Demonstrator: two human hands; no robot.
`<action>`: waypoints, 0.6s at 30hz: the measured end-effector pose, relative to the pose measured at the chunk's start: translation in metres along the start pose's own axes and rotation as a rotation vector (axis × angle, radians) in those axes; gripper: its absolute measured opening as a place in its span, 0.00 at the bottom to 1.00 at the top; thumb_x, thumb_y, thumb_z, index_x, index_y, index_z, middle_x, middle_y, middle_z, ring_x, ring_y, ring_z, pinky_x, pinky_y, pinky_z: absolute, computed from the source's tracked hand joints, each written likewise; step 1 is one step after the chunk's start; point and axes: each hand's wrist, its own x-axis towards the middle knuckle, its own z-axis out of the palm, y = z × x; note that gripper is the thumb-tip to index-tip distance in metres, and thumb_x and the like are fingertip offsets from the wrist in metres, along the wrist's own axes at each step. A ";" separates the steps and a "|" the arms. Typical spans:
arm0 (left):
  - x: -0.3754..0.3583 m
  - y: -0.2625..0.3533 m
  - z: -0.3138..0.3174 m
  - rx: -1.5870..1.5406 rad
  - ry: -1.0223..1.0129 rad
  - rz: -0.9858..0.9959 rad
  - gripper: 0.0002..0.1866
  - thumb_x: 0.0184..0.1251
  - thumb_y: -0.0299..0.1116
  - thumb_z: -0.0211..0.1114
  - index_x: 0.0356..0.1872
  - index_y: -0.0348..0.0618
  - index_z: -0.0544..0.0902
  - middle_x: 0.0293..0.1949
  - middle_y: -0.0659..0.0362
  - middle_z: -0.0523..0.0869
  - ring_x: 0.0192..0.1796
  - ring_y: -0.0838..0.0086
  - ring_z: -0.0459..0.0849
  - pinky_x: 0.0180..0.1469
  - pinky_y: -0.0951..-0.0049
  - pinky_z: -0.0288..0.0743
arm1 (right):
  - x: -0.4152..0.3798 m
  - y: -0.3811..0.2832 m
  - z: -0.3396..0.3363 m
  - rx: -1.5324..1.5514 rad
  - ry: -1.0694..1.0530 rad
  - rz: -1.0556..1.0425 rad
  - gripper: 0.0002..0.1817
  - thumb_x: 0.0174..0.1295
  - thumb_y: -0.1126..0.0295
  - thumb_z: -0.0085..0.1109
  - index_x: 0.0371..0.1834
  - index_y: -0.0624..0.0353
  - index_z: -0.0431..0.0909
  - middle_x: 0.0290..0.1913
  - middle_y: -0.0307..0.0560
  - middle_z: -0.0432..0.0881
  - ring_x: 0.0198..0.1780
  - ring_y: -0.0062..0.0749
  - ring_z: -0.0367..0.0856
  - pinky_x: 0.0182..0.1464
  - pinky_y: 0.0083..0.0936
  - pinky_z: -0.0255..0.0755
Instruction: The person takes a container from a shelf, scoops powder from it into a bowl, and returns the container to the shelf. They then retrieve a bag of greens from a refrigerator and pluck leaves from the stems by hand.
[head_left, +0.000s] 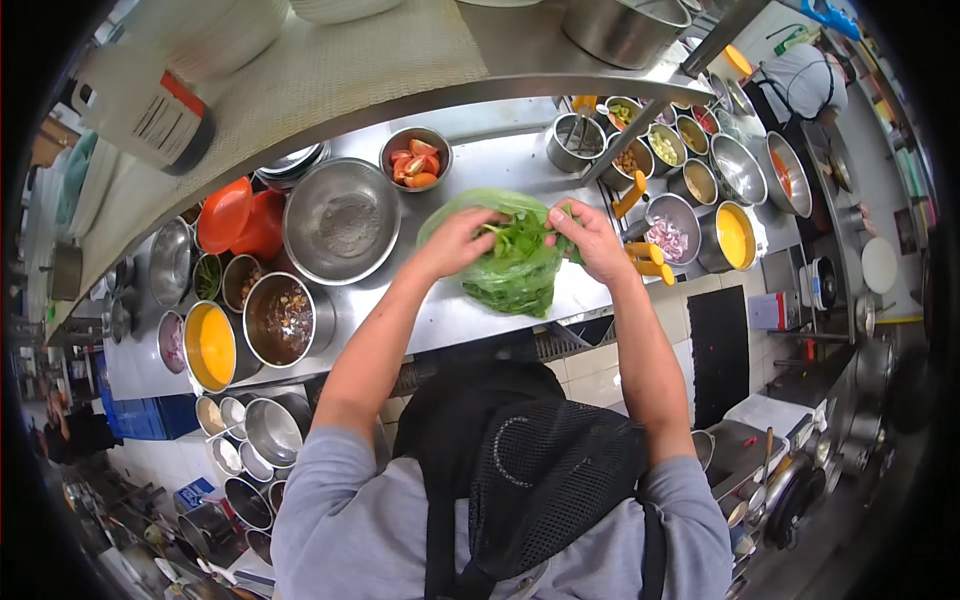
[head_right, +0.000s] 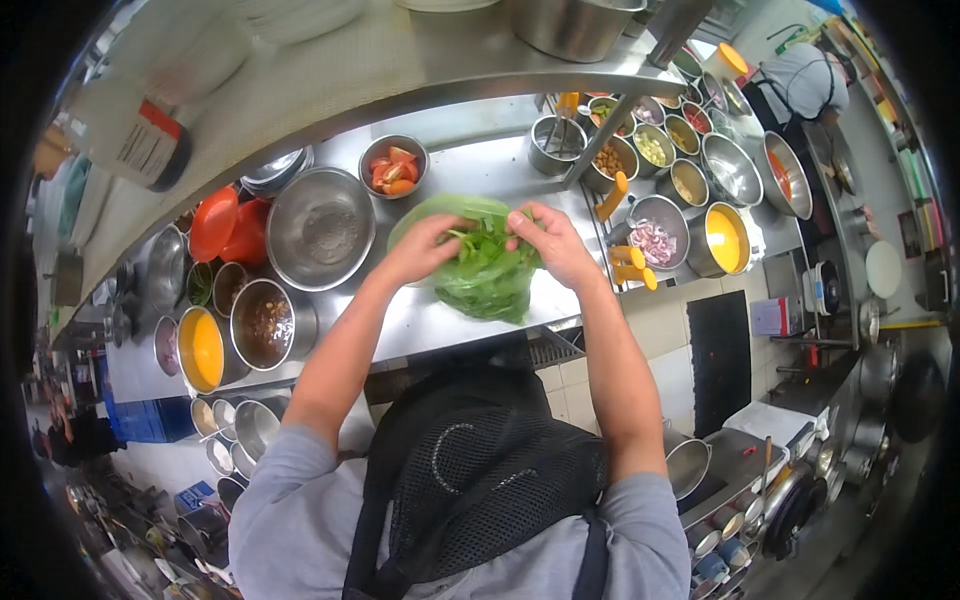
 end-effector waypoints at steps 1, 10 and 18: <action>0.006 -0.007 0.006 0.130 -0.017 0.084 0.17 0.66 0.28 0.62 0.56 0.37 0.82 0.50 0.46 0.85 0.52 0.55 0.85 0.55 0.61 0.78 | 0.000 -0.002 0.001 0.039 -0.001 0.029 0.15 0.75 0.55 0.59 0.42 0.57 0.79 0.33 0.35 0.82 0.37 0.17 0.77 0.41 0.18 0.69; -0.001 0.022 -0.012 0.392 -0.071 0.130 0.11 0.63 0.29 0.64 0.46 0.39 0.83 0.41 0.47 0.83 0.48 0.49 0.82 0.50 0.54 0.76 | -0.023 -0.007 -0.029 -0.525 0.390 -0.162 0.15 0.72 0.61 0.62 0.53 0.60 0.84 0.34 0.42 0.86 0.33 0.24 0.81 0.37 0.24 0.75; 0.008 0.047 -0.018 0.502 -0.230 0.120 0.09 0.63 0.30 0.65 0.43 0.39 0.82 0.39 0.48 0.81 0.47 0.49 0.81 0.48 0.52 0.74 | -0.028 -0.041 0.026 -1.168 0.034 -0.482 0.12 0.65 0.67 0.64 0.51 0.53 0.86 0.41 0.50 0.88 0.37 0.44 0.86 0.40 0.35 0.80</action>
